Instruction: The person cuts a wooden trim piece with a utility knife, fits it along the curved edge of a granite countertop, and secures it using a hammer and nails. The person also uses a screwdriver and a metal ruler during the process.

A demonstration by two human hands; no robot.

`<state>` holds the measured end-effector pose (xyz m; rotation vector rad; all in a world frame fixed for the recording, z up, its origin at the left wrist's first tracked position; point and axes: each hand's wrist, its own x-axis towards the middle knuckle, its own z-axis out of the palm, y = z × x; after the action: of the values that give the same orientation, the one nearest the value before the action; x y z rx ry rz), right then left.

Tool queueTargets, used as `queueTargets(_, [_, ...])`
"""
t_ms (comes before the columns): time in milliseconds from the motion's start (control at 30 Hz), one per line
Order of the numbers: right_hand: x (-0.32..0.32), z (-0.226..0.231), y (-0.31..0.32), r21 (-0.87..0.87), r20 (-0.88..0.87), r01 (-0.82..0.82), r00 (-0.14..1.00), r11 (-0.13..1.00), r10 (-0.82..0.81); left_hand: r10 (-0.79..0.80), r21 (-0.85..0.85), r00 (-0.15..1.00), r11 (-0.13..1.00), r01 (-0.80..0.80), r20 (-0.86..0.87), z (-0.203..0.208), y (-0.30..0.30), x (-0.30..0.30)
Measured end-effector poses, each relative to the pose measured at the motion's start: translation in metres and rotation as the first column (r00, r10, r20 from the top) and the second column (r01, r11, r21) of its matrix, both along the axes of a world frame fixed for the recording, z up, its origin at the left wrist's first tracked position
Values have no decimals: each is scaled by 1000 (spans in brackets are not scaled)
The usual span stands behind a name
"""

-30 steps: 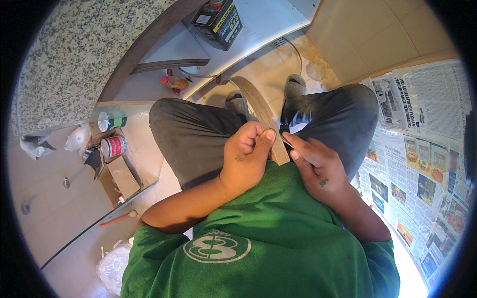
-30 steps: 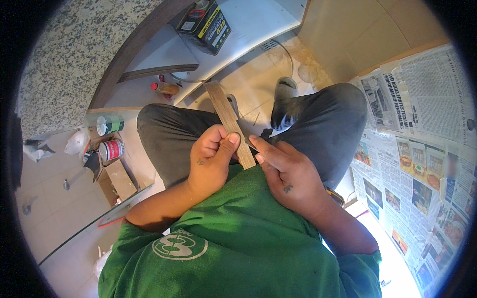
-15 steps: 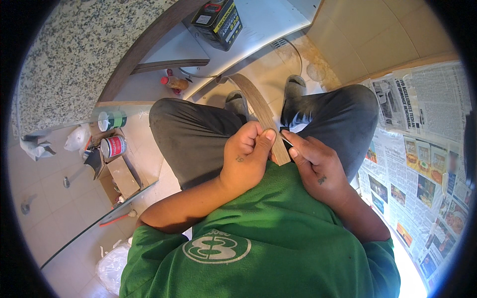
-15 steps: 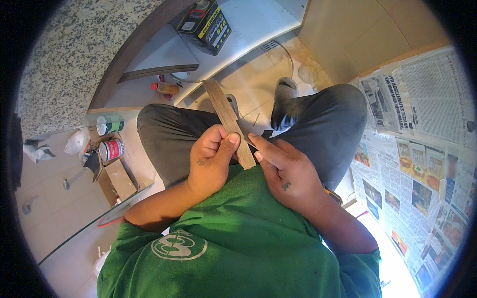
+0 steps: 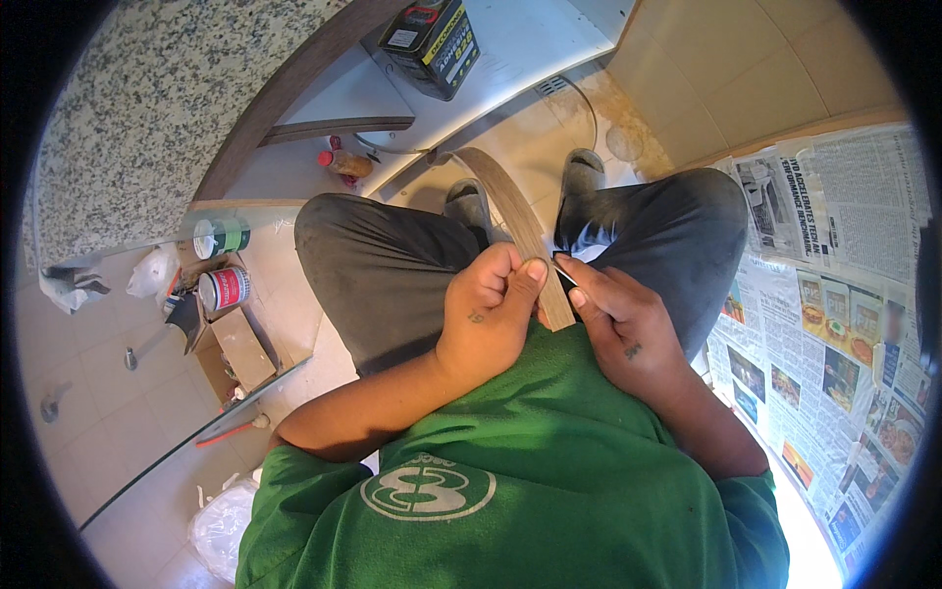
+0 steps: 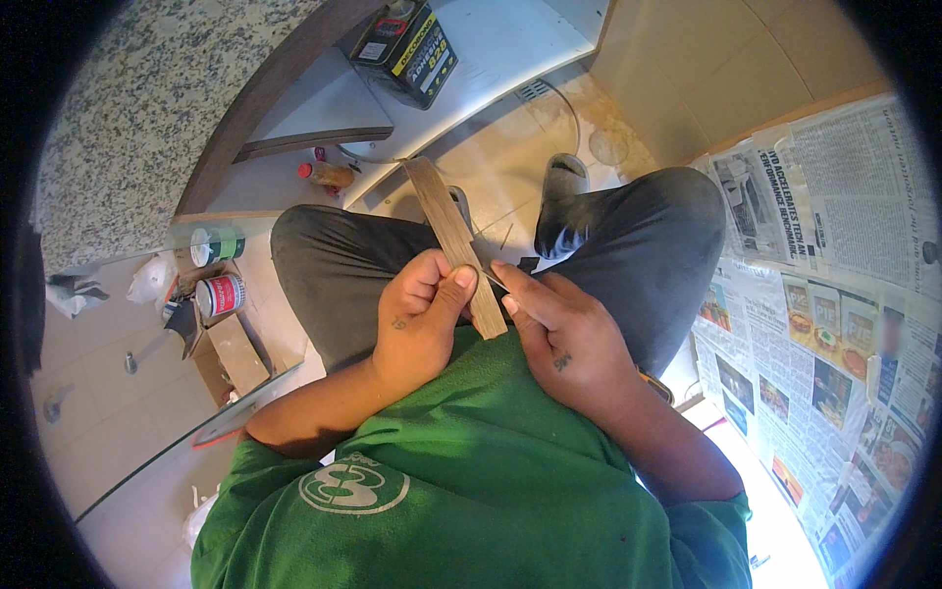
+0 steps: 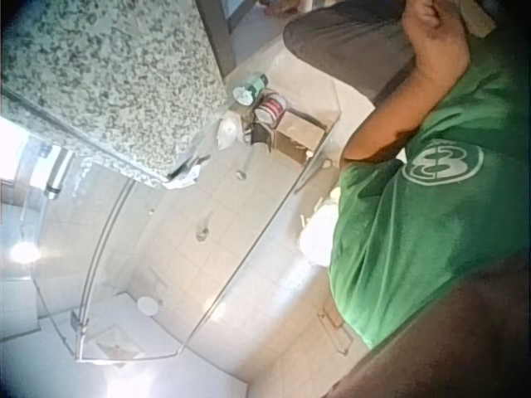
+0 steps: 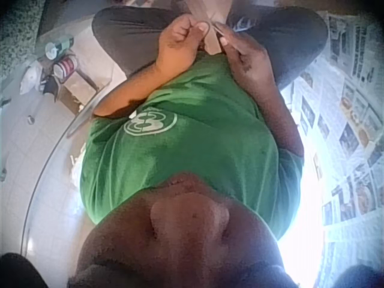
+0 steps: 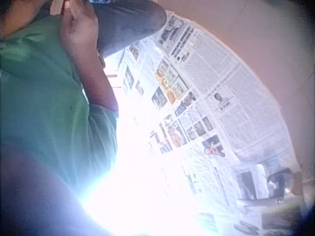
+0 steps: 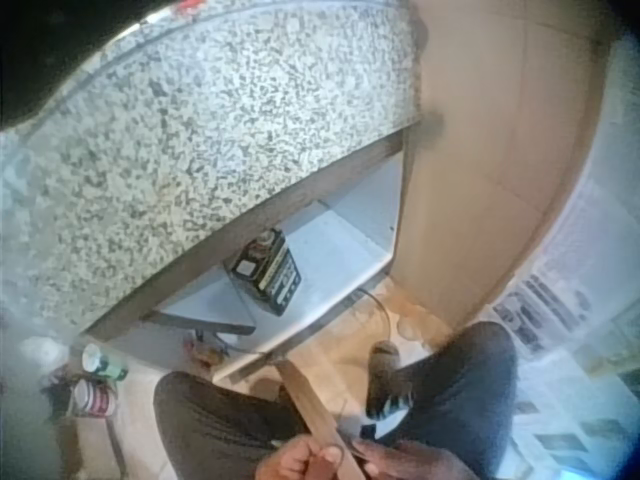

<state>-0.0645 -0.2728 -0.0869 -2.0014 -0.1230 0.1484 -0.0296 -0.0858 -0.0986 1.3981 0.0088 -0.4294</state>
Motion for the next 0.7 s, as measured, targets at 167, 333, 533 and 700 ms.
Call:
queueTargets(167, [-1, 7, -1, -31, 19, -9, 1000, 999, 9, 4, 47, 1000, 999, -4, 21, -4, 1, -1])
queueTargets(333, [-2, 10, -2, -42, 30, -11, 999, 999, 12, 8, 48, 999, 999, -9, 34, -6, 2, -1])
queueTargets(533, [-2, 13, -1, -31, -8, -15, 1000, 999, 15, -2, 5, 1000, 1000, 2, 0, -4, 2, -1])
queueTargets(700, [-1, 12, 0, -36, 12, -12, 1000, 999, 12, -17, -7, 1000, 1000, 17, -9, -1, 2, -1])
